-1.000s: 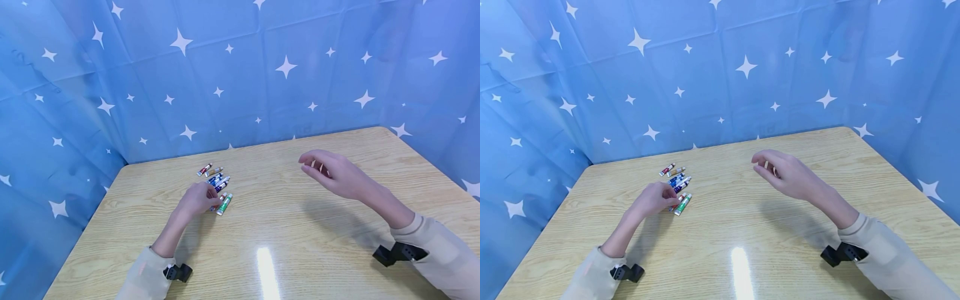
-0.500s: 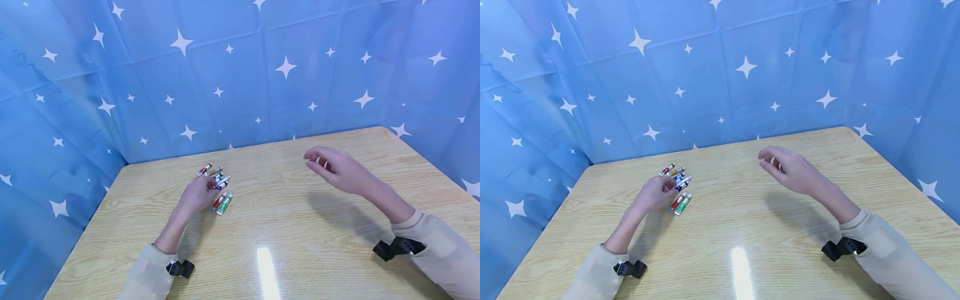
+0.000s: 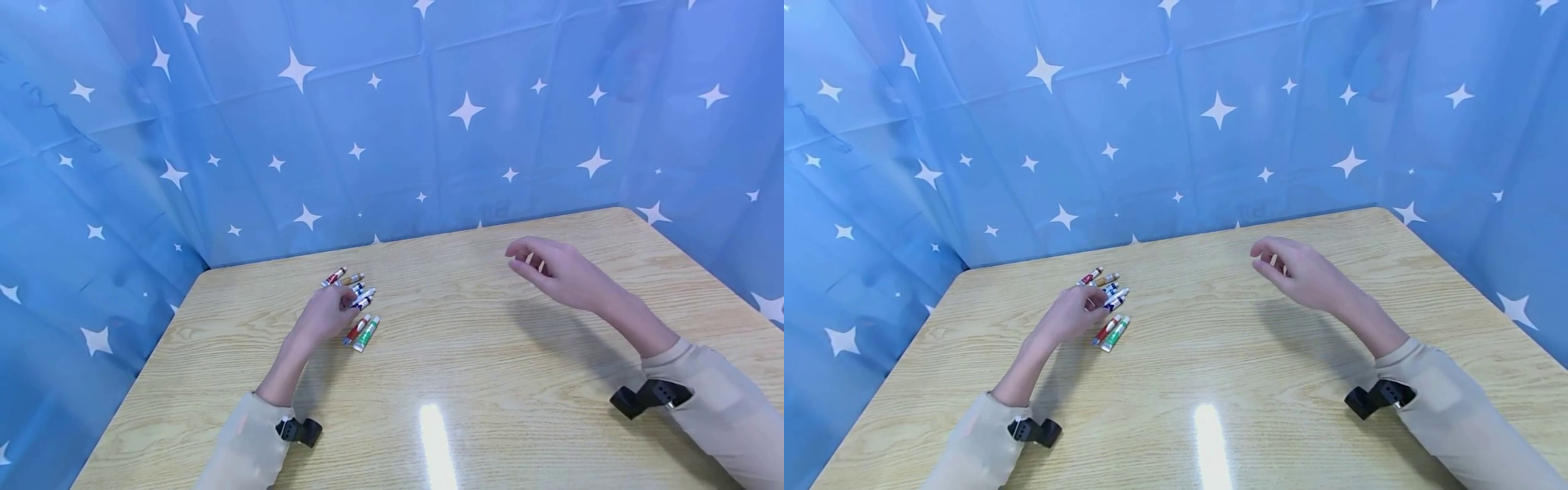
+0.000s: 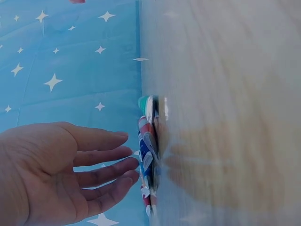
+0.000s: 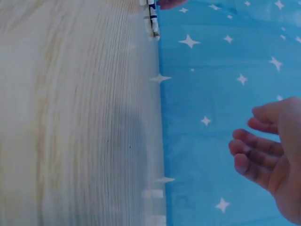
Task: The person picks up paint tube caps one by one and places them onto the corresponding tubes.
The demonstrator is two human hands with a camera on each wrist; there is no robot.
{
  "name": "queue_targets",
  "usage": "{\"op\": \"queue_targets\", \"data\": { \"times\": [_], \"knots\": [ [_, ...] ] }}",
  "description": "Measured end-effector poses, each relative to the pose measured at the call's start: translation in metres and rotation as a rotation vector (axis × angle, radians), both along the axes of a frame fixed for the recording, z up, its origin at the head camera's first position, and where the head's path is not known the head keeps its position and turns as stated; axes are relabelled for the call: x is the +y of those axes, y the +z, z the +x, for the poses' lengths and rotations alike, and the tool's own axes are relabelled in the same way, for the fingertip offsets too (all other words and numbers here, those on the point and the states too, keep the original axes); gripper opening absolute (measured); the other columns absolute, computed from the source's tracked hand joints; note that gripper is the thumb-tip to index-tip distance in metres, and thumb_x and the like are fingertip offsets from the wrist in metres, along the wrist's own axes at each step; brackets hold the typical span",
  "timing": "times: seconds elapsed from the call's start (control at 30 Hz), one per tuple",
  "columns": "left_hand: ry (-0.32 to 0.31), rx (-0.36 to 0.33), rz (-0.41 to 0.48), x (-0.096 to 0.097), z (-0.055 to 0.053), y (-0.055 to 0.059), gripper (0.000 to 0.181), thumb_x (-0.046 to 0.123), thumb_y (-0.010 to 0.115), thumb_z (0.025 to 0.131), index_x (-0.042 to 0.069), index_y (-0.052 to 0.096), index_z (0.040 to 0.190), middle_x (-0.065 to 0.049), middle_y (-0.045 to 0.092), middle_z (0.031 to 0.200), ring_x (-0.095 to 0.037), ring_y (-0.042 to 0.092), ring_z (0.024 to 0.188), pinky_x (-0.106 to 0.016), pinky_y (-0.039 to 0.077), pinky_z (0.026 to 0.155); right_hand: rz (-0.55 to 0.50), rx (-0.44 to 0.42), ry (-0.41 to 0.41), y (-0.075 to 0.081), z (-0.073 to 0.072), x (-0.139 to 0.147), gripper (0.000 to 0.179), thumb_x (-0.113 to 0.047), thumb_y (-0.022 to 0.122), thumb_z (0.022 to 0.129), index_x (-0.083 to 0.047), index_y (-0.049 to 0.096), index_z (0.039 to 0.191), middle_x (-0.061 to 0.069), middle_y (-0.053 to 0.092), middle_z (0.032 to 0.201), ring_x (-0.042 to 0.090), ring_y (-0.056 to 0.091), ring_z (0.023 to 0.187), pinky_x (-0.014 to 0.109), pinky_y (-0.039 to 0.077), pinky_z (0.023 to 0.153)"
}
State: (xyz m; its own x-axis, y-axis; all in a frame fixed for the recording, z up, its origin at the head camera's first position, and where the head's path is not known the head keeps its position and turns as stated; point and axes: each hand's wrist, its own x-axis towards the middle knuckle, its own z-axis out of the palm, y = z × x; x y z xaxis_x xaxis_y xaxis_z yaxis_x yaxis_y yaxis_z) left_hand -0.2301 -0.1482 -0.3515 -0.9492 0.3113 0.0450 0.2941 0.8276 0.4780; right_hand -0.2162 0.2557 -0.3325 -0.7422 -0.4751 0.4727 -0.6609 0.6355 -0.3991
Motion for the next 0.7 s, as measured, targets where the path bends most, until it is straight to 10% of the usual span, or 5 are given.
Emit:
{"op": "queue_targets", "data": {
  "times": [0.7],
  "knots": [
    [0.008, -0.06, -0.079, 0.002, -0.009, -0.002, 0.009, 0.009, 0.073, 0.092, 0.001, 0.073, 0.096, -0.004, 0.067, 0.085, -0.018, 0.058, 0.076, -0.033, 0.049, 0.069, 0.117, -0.168, -0.094, -0.012, -0.016, 0.027, 0.017, -0.01, 0.062, 0.101, -0.003, 0.066, 0.115, 0.002, 0.066, 0.096, 0.014, 0.061, 0.08, 0.031, 0.052, 0.064]
  ]
}}
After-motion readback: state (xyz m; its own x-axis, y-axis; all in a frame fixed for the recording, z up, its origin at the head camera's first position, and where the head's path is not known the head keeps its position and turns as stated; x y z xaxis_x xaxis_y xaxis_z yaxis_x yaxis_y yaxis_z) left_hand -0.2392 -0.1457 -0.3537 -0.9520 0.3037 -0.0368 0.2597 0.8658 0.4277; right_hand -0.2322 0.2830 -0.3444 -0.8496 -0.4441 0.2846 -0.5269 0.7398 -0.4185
